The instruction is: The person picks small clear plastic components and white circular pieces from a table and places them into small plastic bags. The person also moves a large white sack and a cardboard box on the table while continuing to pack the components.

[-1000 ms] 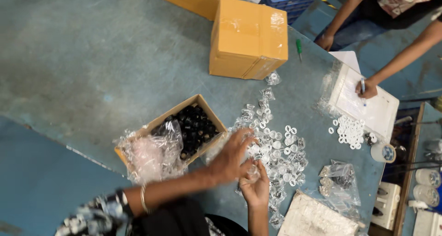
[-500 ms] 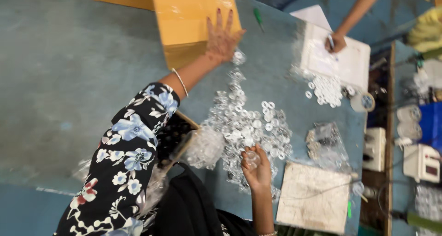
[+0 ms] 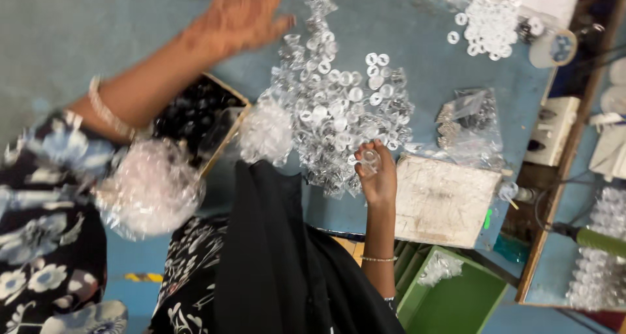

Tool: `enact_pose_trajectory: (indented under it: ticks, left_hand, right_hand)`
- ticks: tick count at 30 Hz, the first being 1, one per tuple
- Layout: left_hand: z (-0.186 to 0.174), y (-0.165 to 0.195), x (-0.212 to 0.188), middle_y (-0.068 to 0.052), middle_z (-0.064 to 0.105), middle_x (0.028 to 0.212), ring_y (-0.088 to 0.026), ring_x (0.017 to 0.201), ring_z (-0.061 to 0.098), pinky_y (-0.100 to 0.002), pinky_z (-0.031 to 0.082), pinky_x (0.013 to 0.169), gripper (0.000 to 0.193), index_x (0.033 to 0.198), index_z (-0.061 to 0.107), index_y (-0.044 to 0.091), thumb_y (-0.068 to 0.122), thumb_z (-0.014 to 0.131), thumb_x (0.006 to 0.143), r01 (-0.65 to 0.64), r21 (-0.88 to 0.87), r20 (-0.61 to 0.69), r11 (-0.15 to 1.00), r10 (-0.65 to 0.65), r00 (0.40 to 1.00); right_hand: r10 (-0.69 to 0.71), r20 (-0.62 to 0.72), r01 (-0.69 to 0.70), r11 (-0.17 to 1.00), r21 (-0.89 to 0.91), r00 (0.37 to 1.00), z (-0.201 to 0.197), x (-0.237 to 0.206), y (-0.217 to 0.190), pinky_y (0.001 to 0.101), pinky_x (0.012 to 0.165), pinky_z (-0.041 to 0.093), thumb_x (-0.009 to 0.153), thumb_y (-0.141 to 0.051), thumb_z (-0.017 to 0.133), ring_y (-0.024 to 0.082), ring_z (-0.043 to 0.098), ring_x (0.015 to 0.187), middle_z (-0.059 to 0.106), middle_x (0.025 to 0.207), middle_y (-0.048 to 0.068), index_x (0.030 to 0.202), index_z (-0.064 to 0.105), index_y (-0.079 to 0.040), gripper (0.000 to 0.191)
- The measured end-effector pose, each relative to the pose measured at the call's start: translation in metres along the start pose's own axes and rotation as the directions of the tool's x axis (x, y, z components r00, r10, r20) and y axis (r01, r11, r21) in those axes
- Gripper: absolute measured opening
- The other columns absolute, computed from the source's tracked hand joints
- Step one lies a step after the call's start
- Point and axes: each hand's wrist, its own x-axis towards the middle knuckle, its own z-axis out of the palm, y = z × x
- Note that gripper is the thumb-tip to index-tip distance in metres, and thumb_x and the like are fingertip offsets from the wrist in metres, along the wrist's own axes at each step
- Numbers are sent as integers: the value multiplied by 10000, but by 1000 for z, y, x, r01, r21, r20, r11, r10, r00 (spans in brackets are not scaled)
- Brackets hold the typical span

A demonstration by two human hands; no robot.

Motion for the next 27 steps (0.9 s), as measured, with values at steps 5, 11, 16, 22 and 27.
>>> enact_pose_trajectory:
  ticks: [5, 11, 16, 22, 27]
  left_hand:
    - [-45, 116, -109, -176, 699, 1046, -340, 975, 691, -480, 575, 834, 438, 1259, 587, 130, 470, 574, 984, 517, 18, 568, 856, -434, 699]
    - [-8, 172, -156, -175, 718, 1004, -378, 884, 708, -489, 572, 735, 744, 1496, 453, 162, 358, 755, 845, 653, 20, 313, 757, -626, 714]
    - [36, 159, -170, -150, 712, 1009, -376, 847, 712, -496, 574, 692, 648, 1417, 545, 200, 266, 788, 819, 716, 68, 154, 695, -717, 680]
    - [33, 178, -186, -101, 658, 1113, -285, 1023, 681, -430, 538, 830, 71, 960, 738, 121, 180, 748, 922, 651, 13, -76, 759, -648, 758]
    - [16, 214, -227, -80, 661, 1124, -264, 1138, 620, -418, 408, 1012, 96, 890, 728, 119, 159, 708, 806, 357, 128, -204, 925, -327, 923]
  right_hand:
    - [30, 305, 98, 913, -395, 952, 66, -8, -8, 229, 392, 382, 1006, -201, 580, 108, 586, 547, 685, 752, 59, 997, 705, -50, 196]
    - [253, 629, 359, 642, -677, 735, 136, -24, 15, 201, 454, 401, 1028, -186, 587, 49, 575, 564, 673, 740, 10, 1102, 735, -25, 232]
    - [243, 650, 435, 572, -695, 720, 151, -36, 39, 217, 469, 419, 1000, -178, 585, 47, 543, 526, 674, 715, 11, 1078, 733, -29, 224]
    - [149, 680, 510, 552, -660, 718, 138, -54, 48, 233, 513, 467, 1006, -169, 594, 45, 555, 549, 679, 719, 20, 1060, 731, -29, 203]
    - [17, 651, 542, 536, -647, 759, 129, -57, 53, 269, 515, 464, 989, -160, 596, 87, 616, 638, 708, 821, 50, 1020, 731, -9, 205]
